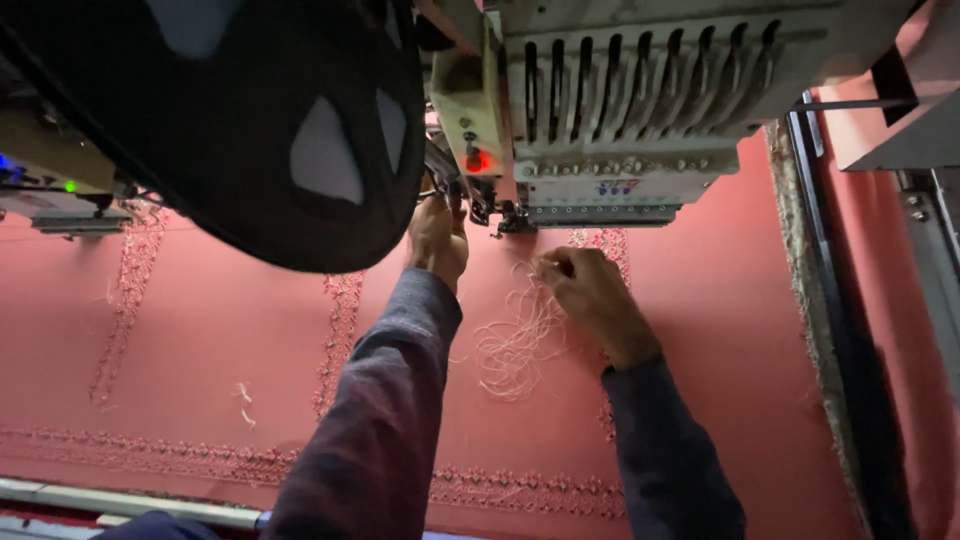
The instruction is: Setting up and threading a multi-head industrial embroidery machine with pink fabric.
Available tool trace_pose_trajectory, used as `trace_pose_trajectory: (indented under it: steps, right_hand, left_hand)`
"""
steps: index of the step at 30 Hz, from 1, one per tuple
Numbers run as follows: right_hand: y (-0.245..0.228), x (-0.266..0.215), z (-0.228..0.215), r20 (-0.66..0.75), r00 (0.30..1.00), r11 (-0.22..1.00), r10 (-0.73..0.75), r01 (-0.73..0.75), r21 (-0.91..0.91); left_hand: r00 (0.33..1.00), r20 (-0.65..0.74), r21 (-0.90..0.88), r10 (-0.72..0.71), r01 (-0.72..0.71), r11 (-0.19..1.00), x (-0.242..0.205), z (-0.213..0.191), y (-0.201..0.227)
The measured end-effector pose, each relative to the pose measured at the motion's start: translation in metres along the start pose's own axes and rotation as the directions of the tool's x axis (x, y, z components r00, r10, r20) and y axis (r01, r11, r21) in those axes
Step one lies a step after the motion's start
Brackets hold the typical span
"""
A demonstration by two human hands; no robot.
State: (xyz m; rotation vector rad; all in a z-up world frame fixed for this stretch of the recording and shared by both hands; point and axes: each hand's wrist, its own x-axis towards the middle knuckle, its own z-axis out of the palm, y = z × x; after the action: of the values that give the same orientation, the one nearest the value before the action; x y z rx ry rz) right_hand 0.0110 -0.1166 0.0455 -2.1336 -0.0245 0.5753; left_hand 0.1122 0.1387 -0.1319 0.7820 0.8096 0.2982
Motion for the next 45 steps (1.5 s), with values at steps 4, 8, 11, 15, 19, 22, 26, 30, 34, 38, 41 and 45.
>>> trace_pose_trajectory:
  steps: [4, 8, 11, 15, 19, 22, 26, 30, 34, 38, 41, 45]
  right_hand:
    - [-0.001, 0.003, 0.0, 0.013, 1.0, 1.0, -0.011, 0.011, 0.001]
    - [0.027, 0.022, 0.007, 0.046, 0.999, 0.999, -0.028, 0.029, -0.042]
    - [0.044, 0.03, 0.004, 0.06, 0.997, 0.995, -0.039, 0.044, -0.093]
    - [-0.008, -0.003, -0.014, 0.061, 0.996, 0.996, -0.064, 0.067, -0.053]
    - [0.013, -0.005, -0.016, 0.181, 0.978, 0.988, -0.099, 0.119, -0.1]
    - [0.025, -0.003, -0.017, 0.272, 0.952, 0.988, -0.141, 0.153, -0.023]
    - [0.034, 0.011, 0.0, 0.087, 0.973, 0.932, -0.213, 0.176, 0.317]
    - [-0.004, -0.001, 0.011, 0.072, 0.983, 0.687, -0.171, 0.066, 0.724]
    - [0.033, 0.029, 0.014, 0.143, 0.987, 0.638, -0.074, -0.064, 0.768]
    - [0.03, 0.025, 0.012, 0.148, 0.988, 0.693, -0.055, -0.068, 0.718]
    - [0.028, 0.019, 0.006, 0.169, 0.984, 0.73, -0.059, -0.073, 0.68]
    - [0.016, 0.003, 0.0, 0.146, 0.987, 0.793, -0.071, -0.033, 0.609]
  left_hand:
    - [0.803, 0.459, 0.796, 0.381, -0.562, 0.224, -0.049, 0.006, 0.044]
    - [0.793, 0.293, 0.729, 0.534, -0.547, 0.412, -0.076, 0.024, 0.032]
    - [0.774, 0.12, 0.633, 0.622, -0.542, 0.553, -0.12, 0.027, 0.003]
    - [0.884, 0.159, 0.709, 0.44, -0.412, 0.572, -0.211, 0.031, -0.003]
    - [0.904, 0.384, 0.686, 0.187, -0.414, 0.597, -0.247, 0.028, -0.002]
    - [0.943, 0.323, 0.518, 0.083, -0.25, 0.818, -0.252, 0.016, -0.001]
    - [0.883, 0.436, 0.673, 0.175, -0.449, 0.588, -0.258, -0.006, -0.003]
    - [0.812, 0.548, 0.67, 0.201, -0.57, 0.476, -0.288, -0.001, -0.005]
    - [0.832, 0.492, 0.652, 0.256, -0.547, 0.526, -0.305, -0.011, -0.005]
    - [0.849, 0.478, 0.761, 0.225, -0.529, 0.375, -0.287, -0.013, -0.024]
    - [0.822, 0.503, 0.786, 0.265, -0.563, 0.254, -0.262, -0.011, -0.046]
    - [0.801, 0.565, 0.768, 0.199, -0.599, 0.229, -0.249, -0.019, -0.045]
